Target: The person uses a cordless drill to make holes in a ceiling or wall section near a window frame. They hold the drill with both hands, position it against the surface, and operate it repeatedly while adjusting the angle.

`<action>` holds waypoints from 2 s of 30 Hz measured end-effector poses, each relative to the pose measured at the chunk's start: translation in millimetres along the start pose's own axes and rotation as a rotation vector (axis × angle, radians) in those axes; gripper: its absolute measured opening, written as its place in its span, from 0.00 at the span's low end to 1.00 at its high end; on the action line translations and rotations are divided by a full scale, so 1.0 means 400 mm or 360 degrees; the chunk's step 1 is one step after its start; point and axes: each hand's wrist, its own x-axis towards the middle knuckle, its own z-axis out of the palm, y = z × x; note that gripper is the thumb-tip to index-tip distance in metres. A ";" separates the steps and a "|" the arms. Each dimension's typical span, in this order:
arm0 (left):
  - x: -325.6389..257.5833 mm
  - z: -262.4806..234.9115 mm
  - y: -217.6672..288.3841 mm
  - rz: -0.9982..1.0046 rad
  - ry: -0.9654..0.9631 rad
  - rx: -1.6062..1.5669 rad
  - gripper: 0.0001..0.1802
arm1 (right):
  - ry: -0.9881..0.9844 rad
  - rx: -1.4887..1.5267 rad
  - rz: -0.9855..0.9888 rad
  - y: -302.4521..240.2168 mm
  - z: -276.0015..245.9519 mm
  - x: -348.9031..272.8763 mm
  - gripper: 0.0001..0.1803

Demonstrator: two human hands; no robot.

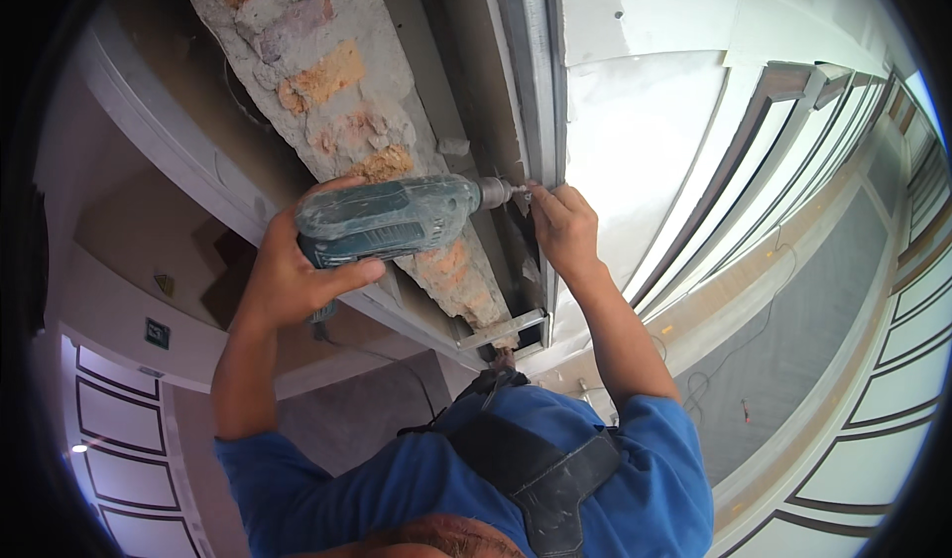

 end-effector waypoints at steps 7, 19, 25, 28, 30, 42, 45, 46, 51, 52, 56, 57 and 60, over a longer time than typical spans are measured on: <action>-0.066 0.049 -0.083 0.0002 0.0172 -0.0147 0.42 | -0.0007 -0.0041 -0.0006 -0.004 0.006 0.005 0.13; -0.111 0.116 -0.150 0.0037 0.0218 -0.0105 0.43 | -0.0014 -0.0118 -0.0070 -0.001 0.007 0.021 0.13; -0.106 0.126 -0.156 0.0018 0.0218 -0.0176 0.42 | -0.0015 -0.0116 -0.0058 0.002 0.009 0.020 0.14; -0.102 0.130 -0.161 0.0002 0.0214 -0.0265 0.42 | -0.0016 -0.0109 -0.0079 0.005 0.011 0.020 0.15; -0.101 0.133 -0.165 0.0004 0.0234 -0.0232 0.42 | -0.0013 -0.0119 -0.0094 0.005 0.011 0.020 0.14; -0.113 0.158 -0.166 0.0075 0.0298 -0.0011 0.41 | -0.0021 -0.0155 -0.0058 0.005 0.010 0.018 0.15; -0.119 0.170 -0.166 0.0123 0.0332 0.0029 0.41 | -0.0020 -0.0155 -0.0061 0.008 0.011 0.017 0.15; -0.121 0.174 -0.166 0.0128 0.0344 0.0022 0.41 | -0.0015 -0.0151 -0.0068 0.008 0.011 0.017 0.15; -0.125 0.187 -0.167 0.0093 0.0386 -0.0088 0.40 | -0.0018 -0.0144 -0.0054 0.009 0.011 0.017 0.15; -0.126 0.188 -0.166 0.0079 0.0382 -0.0097 0.40 | -0.0018 -0.0154 -0.0062 0.008 0.011 0.018 0.15; -0.129 0.196 -0.157 0.0231 0.0381 0.0212 0.41 | 0.0000 -0.0141 -0.0070 0.008 0.013 0.019 0.14; -0.132 0.204 -0.152 0.0243 0.0387 0.0236 0.41 | 0.0005 -0.0149 -0.0076 0.008 0.014 0.020 0.14; -0.140 0.220 -0.137 0.0260 0.0400 0.0270 0.42 | 0.0012 -0.0157 -0.0079 0.008 0.016 0.019 0.14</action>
